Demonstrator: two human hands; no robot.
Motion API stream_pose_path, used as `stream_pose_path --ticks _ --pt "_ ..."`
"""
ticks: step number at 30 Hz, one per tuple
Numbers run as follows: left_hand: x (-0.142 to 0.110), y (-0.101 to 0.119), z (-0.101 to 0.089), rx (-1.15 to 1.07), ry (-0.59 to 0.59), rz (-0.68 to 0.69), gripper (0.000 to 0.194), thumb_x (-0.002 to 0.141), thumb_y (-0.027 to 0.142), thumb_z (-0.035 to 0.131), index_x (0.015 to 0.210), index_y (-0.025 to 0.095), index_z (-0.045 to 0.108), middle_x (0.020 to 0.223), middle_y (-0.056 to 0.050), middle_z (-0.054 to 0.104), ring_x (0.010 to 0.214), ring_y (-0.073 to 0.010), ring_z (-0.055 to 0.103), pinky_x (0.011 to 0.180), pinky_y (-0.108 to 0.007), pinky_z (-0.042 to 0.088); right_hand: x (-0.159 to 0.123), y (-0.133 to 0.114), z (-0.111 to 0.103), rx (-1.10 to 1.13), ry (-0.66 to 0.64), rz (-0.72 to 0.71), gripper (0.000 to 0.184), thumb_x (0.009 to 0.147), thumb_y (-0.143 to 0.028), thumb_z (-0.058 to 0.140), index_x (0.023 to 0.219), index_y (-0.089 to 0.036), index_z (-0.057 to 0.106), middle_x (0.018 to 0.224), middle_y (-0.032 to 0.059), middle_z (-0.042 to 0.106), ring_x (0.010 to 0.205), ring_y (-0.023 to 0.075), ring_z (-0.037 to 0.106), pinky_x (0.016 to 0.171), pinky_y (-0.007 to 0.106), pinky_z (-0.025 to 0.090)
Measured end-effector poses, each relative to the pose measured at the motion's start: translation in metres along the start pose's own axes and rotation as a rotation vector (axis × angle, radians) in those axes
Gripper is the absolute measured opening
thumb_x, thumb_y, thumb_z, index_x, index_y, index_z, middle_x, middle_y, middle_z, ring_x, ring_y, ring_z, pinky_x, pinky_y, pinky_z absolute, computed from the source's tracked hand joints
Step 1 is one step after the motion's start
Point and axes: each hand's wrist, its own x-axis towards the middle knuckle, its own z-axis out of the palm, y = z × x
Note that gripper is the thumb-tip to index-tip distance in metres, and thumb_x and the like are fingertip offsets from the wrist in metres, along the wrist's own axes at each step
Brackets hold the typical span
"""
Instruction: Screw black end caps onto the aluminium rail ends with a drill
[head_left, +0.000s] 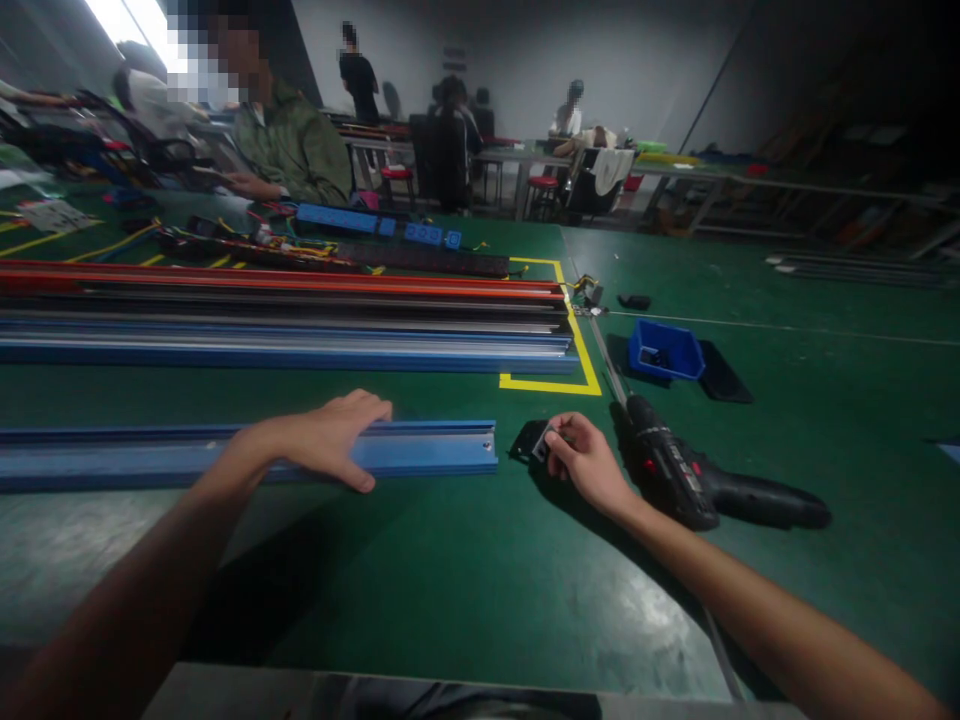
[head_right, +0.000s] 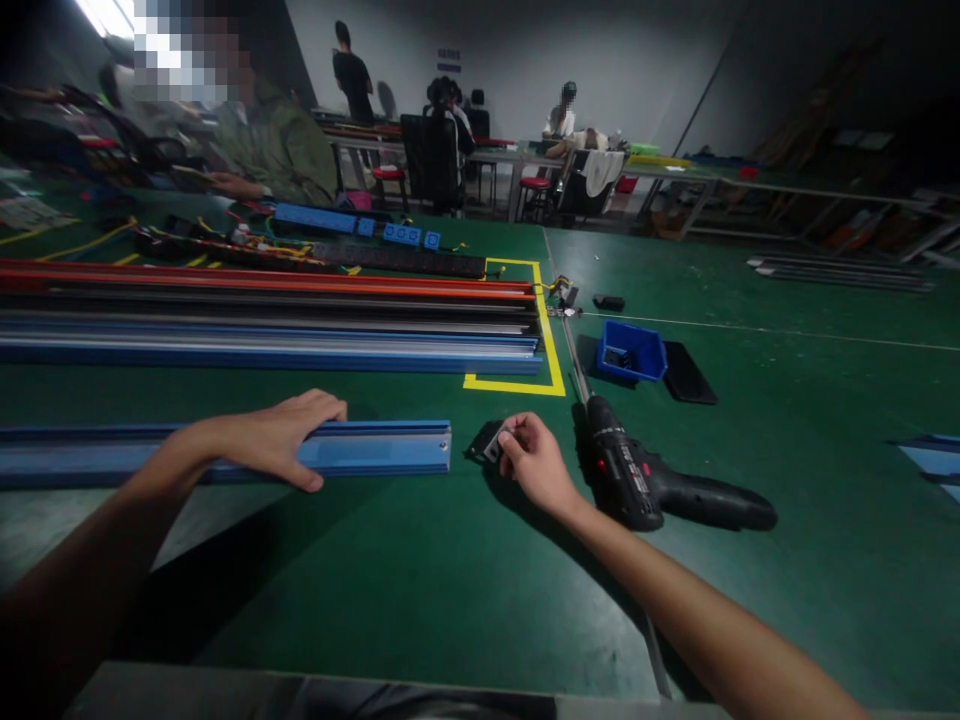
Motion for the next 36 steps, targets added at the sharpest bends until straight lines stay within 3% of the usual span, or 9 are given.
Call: stream_pose_path --ticks 5,8,11,16,20,26,29,32,36 --pt "0.000 0.005 -0.002 -0.004 -0.006 -0.002 0.074 0.063 0.067 0.077 0.117 0.021 0.054 0.119 -0.008 0.053 0.109 -0.0273 0.052 0.093 -0.035 0.046 -0.004 -0.007 -0.005 -0.312 0.072 -0.035 0.031 0.092 -0.048 0.060 0.108 -0.021 0.056 0.091 0.0033 0.068 0.050 0.0131 0.058 0.045 0.026 0.042" --pt "0.000 0.004 -0.001 -0.004 0.014 0.018 0.073 0.063 0.065 0.078 0.116 0.020 0.055 0.118 -0.008 0.053 0.110 -0.0272 0.051 0.095 -0.035 0.046 -0.002 -0.014 -0.006 -0.469 0.048 -0.065 0.042 0.085 -0.048 0.070 0.114 -0.019 0.060 0.082 0.0035 0.069 0.065 0.0191 0.065 0.058 0.029 0.048" --pt "-0.001 -0.001 0.000 -0.015 0.040 0.065 0.076 0.064 0.068 0.077 0.120 0.021 0.055 0.123 -0.009 0.054 0.114 -0.0281 0.050 0.100 -0.037 0.044 0.004 -0.016 -0.008 -0.525 -0.019 -0.024 0.037 0.082 -0.041 0.072 0.109 -0.018 0.064 0.076 0.0029 0.070 0.059 0.0174 0.063 0.055 0.028 0.047" --pt "0.001 0.010 -0.002 -0.065 0.081 0.165 0.086 0.068 0.071 0.076 0.136 0.026 0.050 0.145 -0.011 0.046 0.135 -0.0332 0.042 0.112 -0.043 0.038 0.013 -0.012 -0.009 -0.214 -0.056 0.196 0.017 0.075 -0.024 0.067 0.090 -0.019 0.063 0.048 -0.0046 0.060 0.031 0.0116 0.046 0.033 0.021 0.031" --pt "0.019 0.058 0.004 -0.057 0.227 0.187 0.096 0.074 0.073 0.071 0.151 0.025 0.038 0.154 -0.014 0.042 0.139 -0.0350 0.041 0.116 -0.047 0.036 0.015 -0.011 -0.004 0.145 -0.045 0.239 0.013 0.070 -0.025 0.067 0.076 -0.021 0.056 0.043 -0.0053 0.056 0.032 0.0106 0.045 0.031 0.018 0.030" --pt "0.060 0.122 0.027 0.137 0.369 0.173 0.094 0.084 0.074 0.058 0.153 0.015 0.036 0.146 -0.018 0.051 0.128 -0.0360 0.051 0.107 -0.051 0.041 0.014 -0.015 -0.003 0.345 0.053 0.222 0.019 0.069 -0.032 0.065 0.074 -0.023 0.049 0.049 -0.0074 0.052 0.035 0.0092 0.044 0.030 0.017 0.024" --pt "0.071 0.127 0.033 0.173 0.386 0.155 0.074 0.086 0.066 0.061 0.136 0.013 0.052 0.131 -0.018 0.059 0.117 -0.0343 0.055 0.097 -0.048 0.046 0.015 -0.014 -0.004 0.412 0.066 0.210 0.022 0.072 -0.036 0.066 0.073 -0.023 0.048 0.050 -0.0072 0.050 0.036 0.0089 0.043 0.031 0.018 0.024" --pt "0.074 0.123 0.032 0.143 0.386 0.170 0.067 0.084 0.065 0.064 0.127 0.013 0.056 0.121 -0.016 0.060 0.110 -0.0322 0.056 0.093 -0.046 0.047 0.016 -0.012 -0.002 0.456 0.068 0.188 0.027 0.075 -0.040 0.068 0.073 -0.022 0.047 0.053 -0.0058 0.052 0.038 0.0090 0.045 0.033 0.019 0.026" --pt "0.075 0.116 0.023 0.054 0.330 0.221 0.060 0.079 0.062 0.071 0.117 0.018 0.056 0.117 -0.011 0.060 0.107 -0.0291 0.056 0.093 -0.042 0.046 0.010 -0.015 0.007 0.481 0.062 0.130 0.034 0.076 -0.040 0.078 0.076 -0.022 0.049 0.057 -0.0049 0.058 0.051 0.0124 0.060 0.044 0.019 0.042"
